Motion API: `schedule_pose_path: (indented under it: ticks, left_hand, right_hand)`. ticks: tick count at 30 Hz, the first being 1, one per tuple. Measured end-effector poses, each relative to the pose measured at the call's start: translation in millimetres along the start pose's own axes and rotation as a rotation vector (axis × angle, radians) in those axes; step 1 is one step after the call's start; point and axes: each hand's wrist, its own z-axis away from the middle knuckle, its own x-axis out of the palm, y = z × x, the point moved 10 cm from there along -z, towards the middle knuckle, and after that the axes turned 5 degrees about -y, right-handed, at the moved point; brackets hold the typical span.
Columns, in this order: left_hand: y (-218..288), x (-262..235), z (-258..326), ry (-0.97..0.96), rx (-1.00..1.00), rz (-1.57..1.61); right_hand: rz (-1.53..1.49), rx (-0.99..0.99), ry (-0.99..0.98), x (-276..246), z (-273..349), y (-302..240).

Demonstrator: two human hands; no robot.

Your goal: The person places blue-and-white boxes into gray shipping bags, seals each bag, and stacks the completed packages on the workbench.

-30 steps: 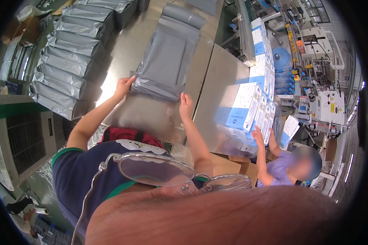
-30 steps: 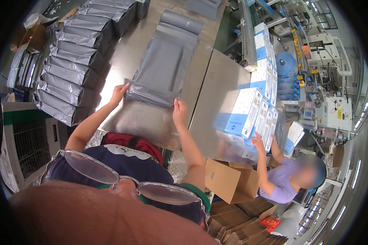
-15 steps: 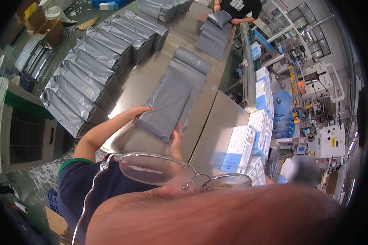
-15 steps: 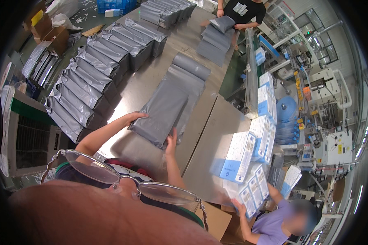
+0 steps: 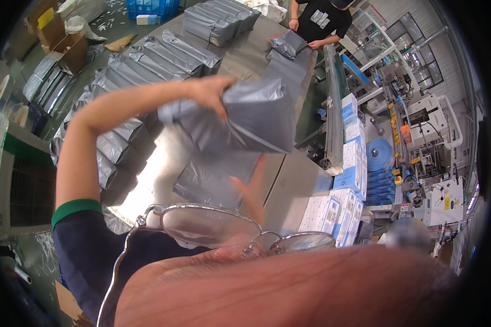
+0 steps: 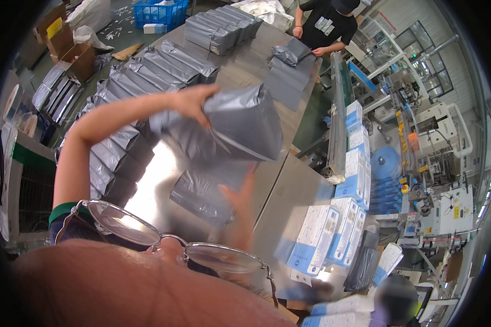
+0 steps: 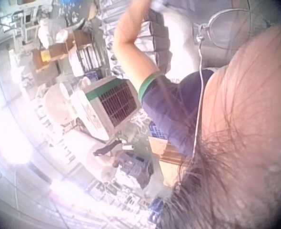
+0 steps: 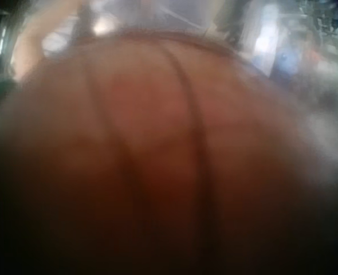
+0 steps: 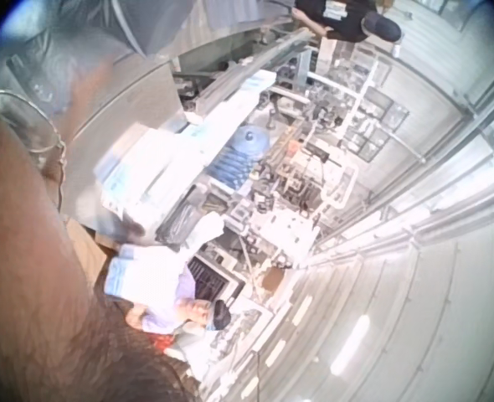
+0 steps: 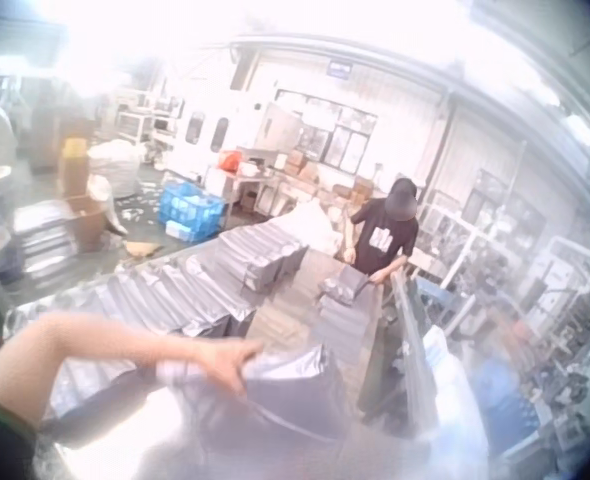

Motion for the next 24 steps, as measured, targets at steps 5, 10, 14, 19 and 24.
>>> schedule_pose_path:
  ticks: [5,10,14,19,24]
  left_hand:
    - [-63,-163,-16,0.386,0.216,-0.730]
    - [-202,-214,-59,0.344,-0.319,-0.944]
    - [-286,-179,-73,0.418,-0.575,-1.050]
    - [-271,-168,-65,0.392,-0.745,-1.456]
    - [-248,-98,-18,0.512,-0.675,-1.186]
  right_hand:
    - [0.881,0.318,0.248,-218,66,69]
    - [1.336,0.893,0.355,-301,185,157]
    - [1.039,0.901,0.291,-321,201,196]
    - [0.878,0.920,0.255,-314,195,203]
    - [0.024,0.616,0.475,-286,142,167]
